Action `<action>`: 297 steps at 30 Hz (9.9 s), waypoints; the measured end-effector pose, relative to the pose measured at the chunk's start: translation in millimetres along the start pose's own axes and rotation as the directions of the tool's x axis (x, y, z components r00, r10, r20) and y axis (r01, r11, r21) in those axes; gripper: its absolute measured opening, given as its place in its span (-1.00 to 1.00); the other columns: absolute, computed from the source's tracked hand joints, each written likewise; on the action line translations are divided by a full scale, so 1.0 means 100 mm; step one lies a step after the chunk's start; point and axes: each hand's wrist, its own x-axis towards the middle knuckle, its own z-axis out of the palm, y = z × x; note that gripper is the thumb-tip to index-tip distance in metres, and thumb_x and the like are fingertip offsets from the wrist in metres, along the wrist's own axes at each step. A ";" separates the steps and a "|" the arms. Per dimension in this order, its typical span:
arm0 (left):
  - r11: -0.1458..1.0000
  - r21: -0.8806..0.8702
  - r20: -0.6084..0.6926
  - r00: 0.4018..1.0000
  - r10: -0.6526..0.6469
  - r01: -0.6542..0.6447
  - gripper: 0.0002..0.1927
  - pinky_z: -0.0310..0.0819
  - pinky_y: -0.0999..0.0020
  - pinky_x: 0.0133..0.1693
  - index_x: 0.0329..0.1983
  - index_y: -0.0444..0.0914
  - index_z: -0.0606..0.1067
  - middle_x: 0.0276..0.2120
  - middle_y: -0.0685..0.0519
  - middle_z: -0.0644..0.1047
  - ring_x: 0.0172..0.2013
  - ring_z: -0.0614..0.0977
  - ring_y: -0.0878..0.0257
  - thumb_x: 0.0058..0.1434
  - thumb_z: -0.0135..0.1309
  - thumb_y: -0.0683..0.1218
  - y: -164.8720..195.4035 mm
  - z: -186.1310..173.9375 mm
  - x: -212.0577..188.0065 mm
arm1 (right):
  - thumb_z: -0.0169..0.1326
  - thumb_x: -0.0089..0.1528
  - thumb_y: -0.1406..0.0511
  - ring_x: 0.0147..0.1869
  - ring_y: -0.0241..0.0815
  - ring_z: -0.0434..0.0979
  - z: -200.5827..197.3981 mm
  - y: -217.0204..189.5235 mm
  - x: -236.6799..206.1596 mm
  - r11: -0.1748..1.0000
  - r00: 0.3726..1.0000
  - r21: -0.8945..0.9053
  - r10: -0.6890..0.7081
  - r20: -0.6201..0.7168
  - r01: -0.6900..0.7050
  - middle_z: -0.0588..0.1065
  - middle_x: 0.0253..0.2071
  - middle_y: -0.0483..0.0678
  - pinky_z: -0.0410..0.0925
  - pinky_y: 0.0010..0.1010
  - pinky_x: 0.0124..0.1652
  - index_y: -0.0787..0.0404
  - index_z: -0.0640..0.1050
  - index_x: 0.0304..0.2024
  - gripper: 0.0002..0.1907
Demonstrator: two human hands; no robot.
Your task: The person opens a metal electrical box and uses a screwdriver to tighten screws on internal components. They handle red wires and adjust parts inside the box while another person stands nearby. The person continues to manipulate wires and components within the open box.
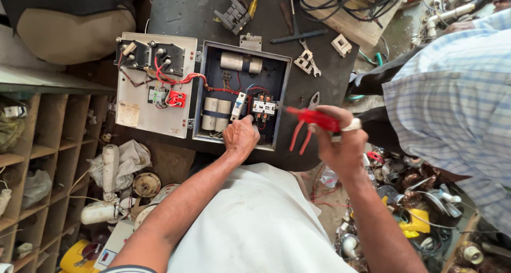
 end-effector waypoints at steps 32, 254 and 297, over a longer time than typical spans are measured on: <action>0.999 -0.047 -0.015 1.000 0.008 -0.009 -0.86 0.58 -0.08 -0.28 -0.37 -0.22 0.60 -0.41 -0.25 0.63 -0.32 0.70 -0.19 0.14 0.04 -0.12 0.00 0.04 0.02 | 0.27 0.25 0.42 -0.14 0.09 0.61 0.59 -0.08 0.08 0.980 0.961 -0.037 -0.185 0.207 0.196 0.54 -0.08 0.13 0.47 -0.20 -0.19 0.18 0.37 0.19 -0.49; 0.957 -0.277 0.014 0.996 -0.082 0.083 -0.80 0.54 -0.06 -0.20 -0.17 -0.18 0.63 -0.33 -0.21 0.65 -0.27 0.69 -0.17 0.23 0.09 -0.04 -0.01 -0.01 -0.15 | 0.19 0.31 0.17 -0.24 0.10 0.49 0.73 -0.52 0.58 0.886 0.828 -0.439 0.355 0.433 -0.150 0.46 -0.38 0.05 0.36 -0.10 -0.21 0.18 0.48 -0.05 -0.72; 0.898 -0.296 0.155 0.944 -0.292 0.326 -0.80 0.57 0.07 -0.07 -0.17 -0.15 0.68 -0.18 -0.13 0.67 -0.11 0.69 -0.05 0.16 0.19 -0.06 0.08 0.01 0.04 | 0.17 0.24 0.37 -0.26 0.14 0.54 0.39 -0.35 0.29 0.940 0.877 -0.335 0.108 0.468 0.063 0.45 -0.22 0.11 0.44 -0.14 -0.23 0.26 0.60 -0.05 -0.78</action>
